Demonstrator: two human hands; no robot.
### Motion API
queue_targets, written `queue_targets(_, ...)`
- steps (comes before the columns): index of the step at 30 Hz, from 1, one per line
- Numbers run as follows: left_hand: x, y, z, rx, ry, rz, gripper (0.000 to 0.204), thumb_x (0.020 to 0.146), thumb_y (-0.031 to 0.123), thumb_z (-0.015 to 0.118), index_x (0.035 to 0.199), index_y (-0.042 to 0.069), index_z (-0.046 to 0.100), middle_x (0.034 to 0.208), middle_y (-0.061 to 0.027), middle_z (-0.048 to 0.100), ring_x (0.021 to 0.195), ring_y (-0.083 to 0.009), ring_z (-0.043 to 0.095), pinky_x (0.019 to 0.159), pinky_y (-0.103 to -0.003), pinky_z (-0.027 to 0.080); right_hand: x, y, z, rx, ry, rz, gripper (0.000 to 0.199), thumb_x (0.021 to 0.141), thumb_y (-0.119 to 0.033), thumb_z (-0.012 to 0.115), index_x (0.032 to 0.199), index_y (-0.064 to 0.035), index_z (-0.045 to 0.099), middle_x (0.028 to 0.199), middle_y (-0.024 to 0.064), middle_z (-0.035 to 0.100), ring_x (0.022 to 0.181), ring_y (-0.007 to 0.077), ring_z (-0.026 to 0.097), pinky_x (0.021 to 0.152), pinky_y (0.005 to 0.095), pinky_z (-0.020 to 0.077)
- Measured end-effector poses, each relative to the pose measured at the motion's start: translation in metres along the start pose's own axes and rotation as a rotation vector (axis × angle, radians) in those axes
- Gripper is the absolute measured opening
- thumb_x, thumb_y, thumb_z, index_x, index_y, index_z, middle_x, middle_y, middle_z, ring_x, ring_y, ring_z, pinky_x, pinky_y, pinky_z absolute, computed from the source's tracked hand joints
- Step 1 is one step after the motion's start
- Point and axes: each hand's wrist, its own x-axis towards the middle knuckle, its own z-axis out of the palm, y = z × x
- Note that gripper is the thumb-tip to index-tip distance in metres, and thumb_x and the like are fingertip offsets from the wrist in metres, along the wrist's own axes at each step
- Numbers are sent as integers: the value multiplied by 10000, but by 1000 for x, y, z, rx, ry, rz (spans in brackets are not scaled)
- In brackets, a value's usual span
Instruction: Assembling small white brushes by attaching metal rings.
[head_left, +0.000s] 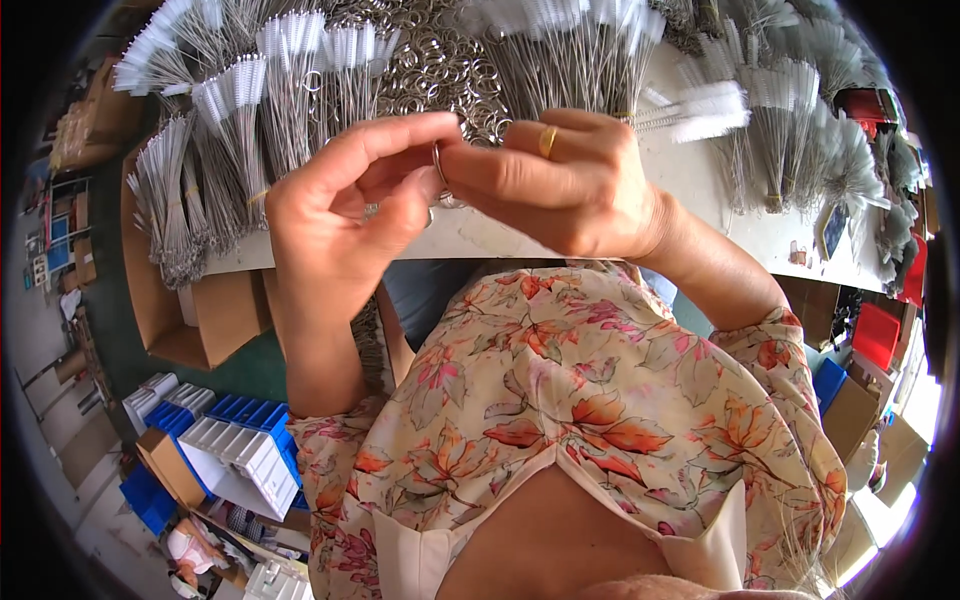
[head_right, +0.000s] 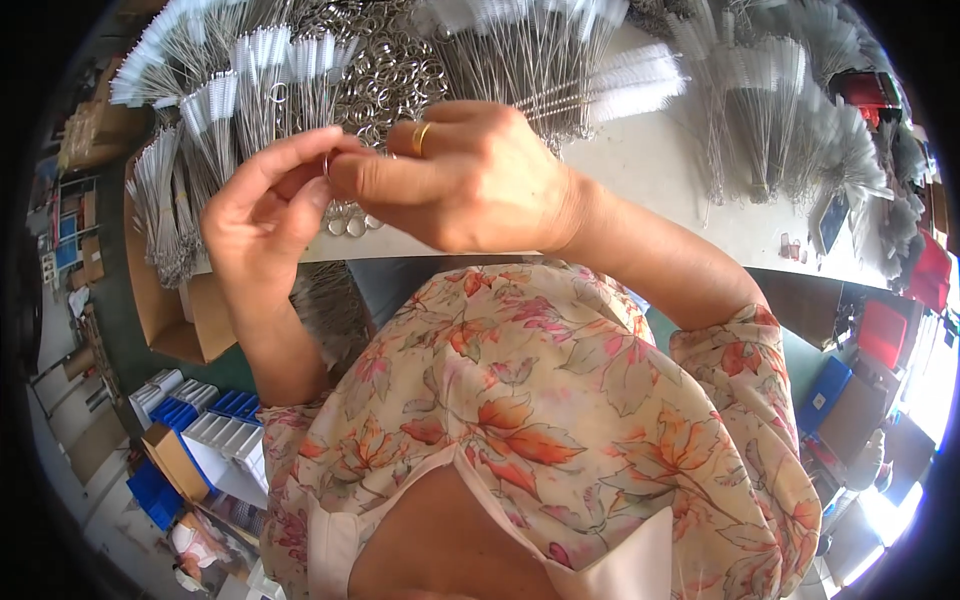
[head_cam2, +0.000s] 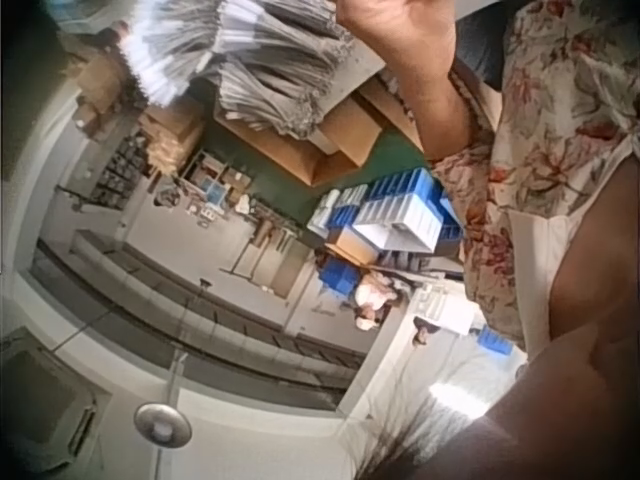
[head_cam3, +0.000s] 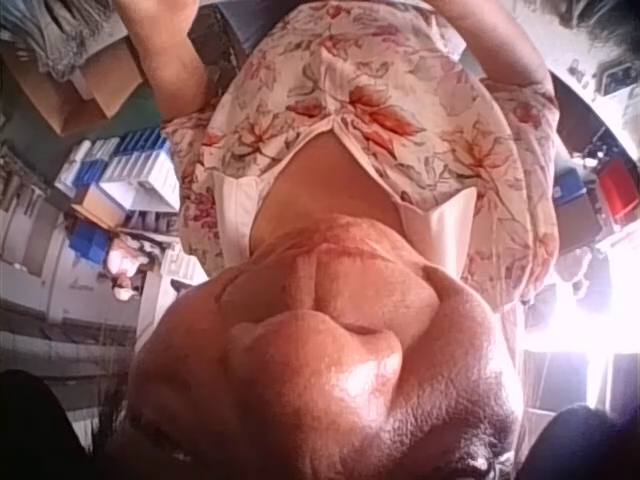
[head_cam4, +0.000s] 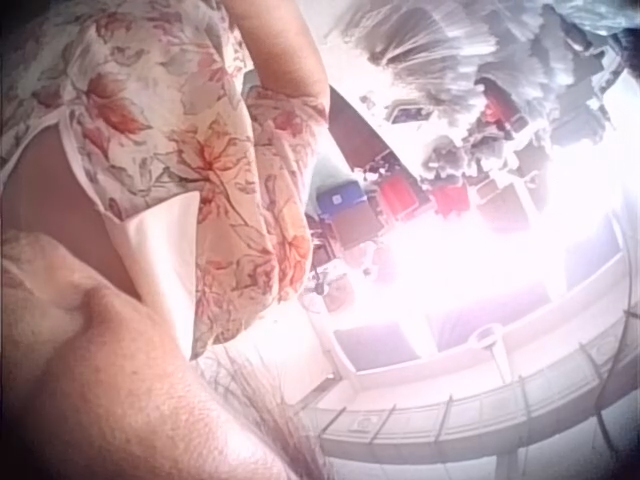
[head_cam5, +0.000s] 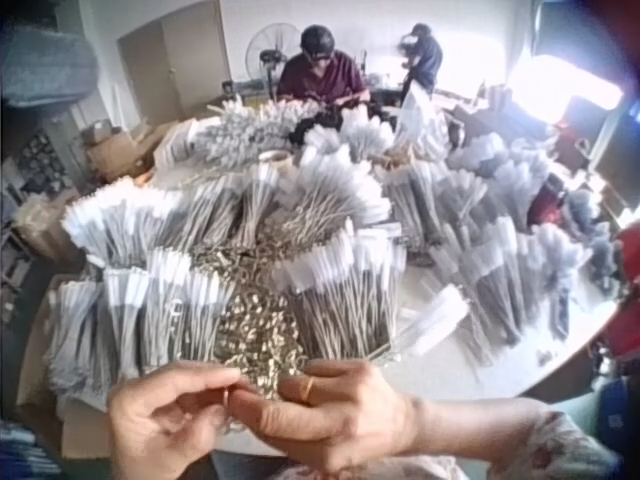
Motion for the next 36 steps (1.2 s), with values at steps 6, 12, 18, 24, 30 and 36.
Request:
queue_targets(6, 0, -13, 12, 452, 286, 458, 294, 772, -82, 582, 1065, -89, 562, 1007, -184, 606, 816, -204, 649, 704, -260, 541, 22, -8, -23, 1260, -11, 1077, 205, 857, -224, 613, 886, -29, 666, 640, -15, 538, 536, 36, 447, 476, 199, 368)
queue_targets(12, 4, -24, 11, 515, 296, 546, 310, 760, -54, 610, 1067, -82, 570, 967, -167, 632, 801, -183, 647, 691, -252, 533, 30, -15, -15, 1403, 11, 1190, 205, 840, -194, 633, 910, -3, 659, 598, -16, 526, 518, 40, 424, 469, 194, 347)
queue_targets(18, 3, -8, 1, 335, 166, 304, 308, 767, -90, 583, 1075, -76, 575, 968, -139, 636, 818, -135, 623, 713, -230, 515, 32, -5, -14, 1177, -73, 1076, 160, 823, -152, 646, 885, -5, 658, 636, -3, 569, 518, 34, 451, 455, 186, 360)
queue_targets(24, 15, -1, -12, 360, 44, 226, 290, 799, -69, 535, 1087, -80, 565, 991, -146, 628, 840, -135, 612, 743, -223, 483, 34, -1, -16, 987, -249, 1060, 97, 808, -104, 656, 859, -22, 662, 696, -7, 604, 545, 19, 484, 461, 166, 379)
queue_targets(30, 50, -68, -76, 1112, 234, -256, 297, 841, 271, 608, 947, -7, 603, 774, -83, 647, 701, -130, 608, 629, -272, 463, -37, -26, 35, 353, -207, 650, 24, 715, -111, 636, 738, -103, 632, 722, 35, 575, 687, 199, 576, 600, 312, 483)
queue_targets(36, 49, -96, -86, 1296, 195, -384, 268, 807, 309, 616, 810, 41, 615, 721, -105, 629, 671, -268, 603, 615, -340, 448, -61, -7, 38, 204, -170, 353, 133, 676, -122, 653, 807, -115, 629, 773, 15, 579, 783, 193, 556, 674, 310, 448)
